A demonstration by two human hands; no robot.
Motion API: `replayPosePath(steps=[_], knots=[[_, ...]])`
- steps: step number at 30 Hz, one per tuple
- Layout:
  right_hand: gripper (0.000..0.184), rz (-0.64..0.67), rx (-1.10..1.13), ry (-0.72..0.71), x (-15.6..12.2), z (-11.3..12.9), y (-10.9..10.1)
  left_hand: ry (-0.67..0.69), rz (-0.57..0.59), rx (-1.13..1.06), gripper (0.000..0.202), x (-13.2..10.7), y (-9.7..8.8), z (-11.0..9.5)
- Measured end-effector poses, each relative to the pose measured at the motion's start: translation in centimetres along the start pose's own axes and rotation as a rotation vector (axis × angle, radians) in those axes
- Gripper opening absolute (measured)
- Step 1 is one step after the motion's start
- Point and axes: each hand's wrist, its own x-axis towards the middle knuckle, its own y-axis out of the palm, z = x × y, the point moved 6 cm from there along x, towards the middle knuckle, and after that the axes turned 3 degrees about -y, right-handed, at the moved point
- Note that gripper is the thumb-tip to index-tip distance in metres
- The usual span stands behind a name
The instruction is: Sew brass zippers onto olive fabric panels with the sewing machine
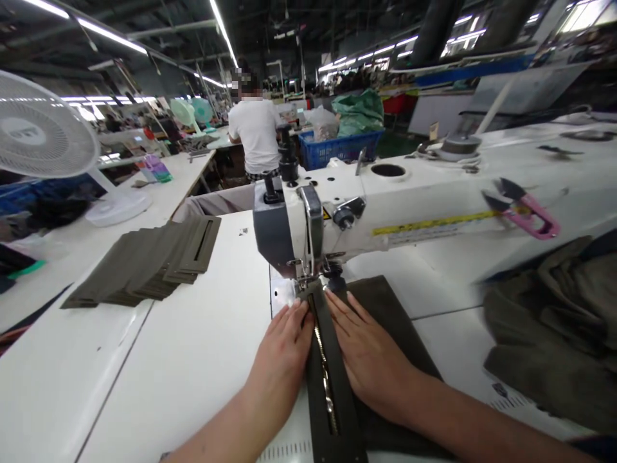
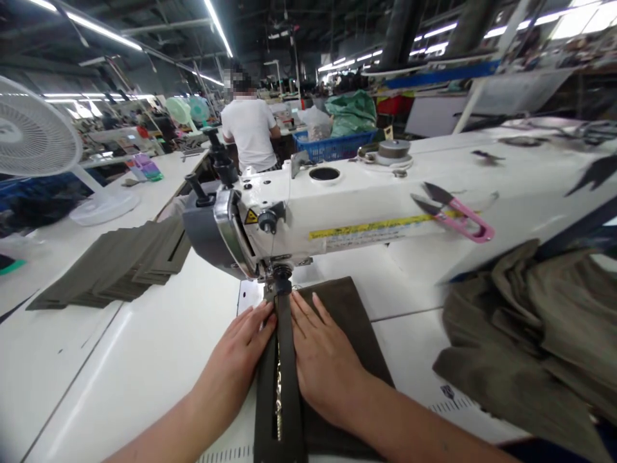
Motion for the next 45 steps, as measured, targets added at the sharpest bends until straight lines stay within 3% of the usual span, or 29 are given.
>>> replayPosePath(steps=[8, 14, 27, 45], knots=[[0.055, -0.026, 0.006, 0.002, 1.24, -1.03, 0.25, 0.014, -0.077, -0.001, 0.029, 1.14, 0.33, 1.18], [0.055, -0.029, 0.031, -0.003, 0.92, -0.67, -0.03, 0.03, -0.015, 0.001, 0.032, 0.63, 0.37, 0.88], [0.05, -0.05, -0.039, 0.011, 0.79, -0.55, 0.37, 0.011, -0.025, -0.002, 0.032, 0.82, 0.23, 0.9], [0.054, 0.041, 0.004, 0.007, 1.01, -0.83, 0.32, 0.039, -0.03, 0.058, 0.031, 1.29, 0.09, 0.43]])
